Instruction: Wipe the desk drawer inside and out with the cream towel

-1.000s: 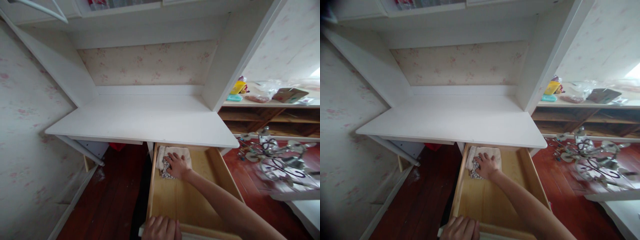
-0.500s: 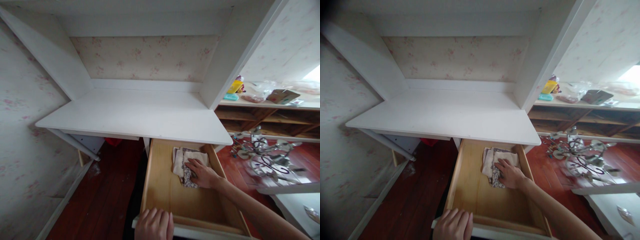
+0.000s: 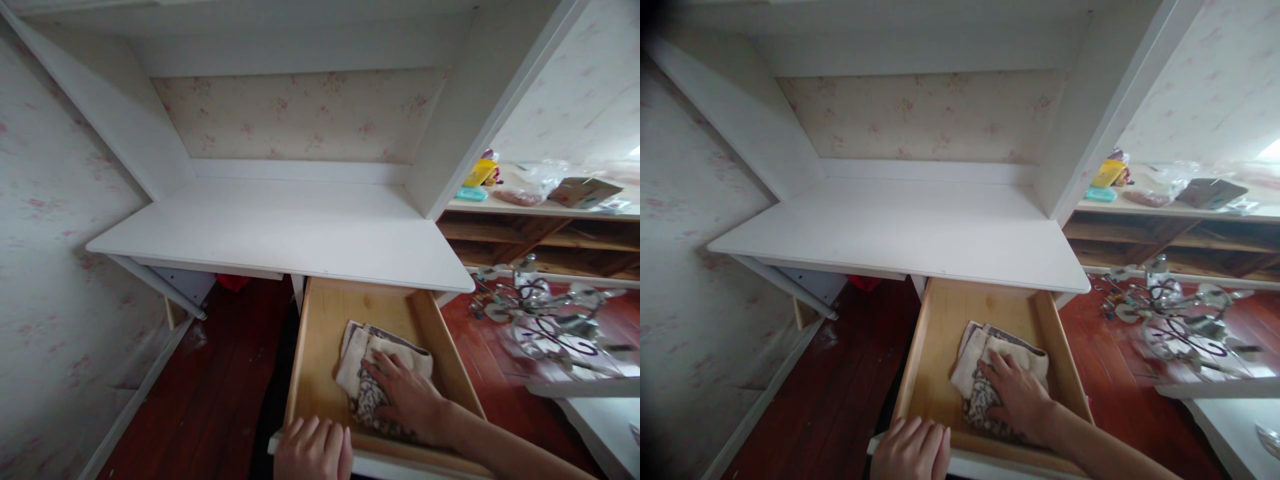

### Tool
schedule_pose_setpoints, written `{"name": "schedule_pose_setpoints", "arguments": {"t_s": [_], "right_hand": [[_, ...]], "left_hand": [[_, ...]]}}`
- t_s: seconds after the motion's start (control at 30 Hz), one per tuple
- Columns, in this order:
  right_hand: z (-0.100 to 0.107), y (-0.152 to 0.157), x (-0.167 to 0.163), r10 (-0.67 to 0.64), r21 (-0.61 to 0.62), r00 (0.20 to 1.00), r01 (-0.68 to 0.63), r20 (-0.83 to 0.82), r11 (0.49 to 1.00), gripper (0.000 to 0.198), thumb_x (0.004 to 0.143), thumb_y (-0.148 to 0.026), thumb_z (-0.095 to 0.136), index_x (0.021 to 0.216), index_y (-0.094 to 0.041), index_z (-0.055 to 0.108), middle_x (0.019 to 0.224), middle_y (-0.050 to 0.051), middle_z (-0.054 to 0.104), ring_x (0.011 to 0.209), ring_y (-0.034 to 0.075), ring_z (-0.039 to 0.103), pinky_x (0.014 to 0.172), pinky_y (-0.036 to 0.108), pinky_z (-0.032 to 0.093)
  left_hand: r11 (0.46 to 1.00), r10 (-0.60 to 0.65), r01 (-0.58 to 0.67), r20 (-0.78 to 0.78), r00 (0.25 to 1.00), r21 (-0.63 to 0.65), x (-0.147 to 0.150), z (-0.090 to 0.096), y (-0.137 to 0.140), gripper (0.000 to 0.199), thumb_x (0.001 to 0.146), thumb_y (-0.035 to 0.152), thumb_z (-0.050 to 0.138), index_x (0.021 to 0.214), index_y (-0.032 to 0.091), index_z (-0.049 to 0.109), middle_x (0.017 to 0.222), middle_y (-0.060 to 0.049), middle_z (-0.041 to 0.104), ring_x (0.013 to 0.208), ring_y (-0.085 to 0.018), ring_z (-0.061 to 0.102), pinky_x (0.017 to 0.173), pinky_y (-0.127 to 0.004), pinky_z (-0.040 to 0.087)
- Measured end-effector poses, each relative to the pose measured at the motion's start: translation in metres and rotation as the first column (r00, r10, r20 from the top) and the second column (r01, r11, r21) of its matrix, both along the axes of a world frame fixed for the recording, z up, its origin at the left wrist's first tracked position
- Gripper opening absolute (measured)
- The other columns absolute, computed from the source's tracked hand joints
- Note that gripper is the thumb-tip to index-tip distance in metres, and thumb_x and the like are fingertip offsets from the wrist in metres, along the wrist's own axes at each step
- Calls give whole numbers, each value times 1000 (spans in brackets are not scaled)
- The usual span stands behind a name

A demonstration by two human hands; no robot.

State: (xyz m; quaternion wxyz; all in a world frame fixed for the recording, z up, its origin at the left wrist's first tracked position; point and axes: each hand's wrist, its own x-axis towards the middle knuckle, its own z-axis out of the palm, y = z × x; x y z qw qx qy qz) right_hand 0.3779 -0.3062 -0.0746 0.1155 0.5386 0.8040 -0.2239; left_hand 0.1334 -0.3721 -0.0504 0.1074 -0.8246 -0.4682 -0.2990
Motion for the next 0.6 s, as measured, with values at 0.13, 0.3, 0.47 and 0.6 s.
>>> {"name": "schedule_pose_setpoints", "arguments": {"t_s": [0.13, 0.3, 0.47, 0.6], "right_hand": [[-8, 11, -62, 107, 96, 993, -103, -42, 990, 94, 69, -58, 72, 149, -23, 37, 152, 18, 36, 128, 43, 39, 98, 61, 42], [-28, 20, -116, 163, 209, 985, -147, -61, 967, 92, 77, -64, 59, 150, -13, 35, 153, 23, 33, 127, 43, 38, 94, 62, 40], [-24, 77, -114, 87, 285, 996, -76, -25, 955, 83, 81, -54, 56, 149, -11, 36, 154, 22, 31, 129, 41, 37, 98, 59, 35], [-15, 119, -99, 20, 333, 999, -5, -42, 943, 74, 85, -49, 54, 148, -14, 37, 158, 18, 24, 131, 38, 37, 101, 53, 33]], "left_hand": [[1000, -5, 6, -3, 1000, 28, 0, -2, 2, 19, 82, 15, 56, 68, 23, 45, 55, 4, 51, 51, -16, 48, 56, -35, 29], [993, -14, 11, 25, 1000, 121, 1, -4, 7, 23, 81, 14, 52, 63, 23, 42, 50, 4, 47, 46, -14, 46, 52, -35, 26], [986, -29, 22, 41, 999, 164, 1, -1, 12, 24, 83, 13, 49, 62, 22, 41, 48, 5, 45, 43, -12, 44, 50, -32, 25], [988, -49, 46, 22, 999, 147, -1, 1, 13, 24, 85, 15, 49, 63, 22, 43, 49, 4, 46, 44, -11, 46, 49, -30, 27]]}}
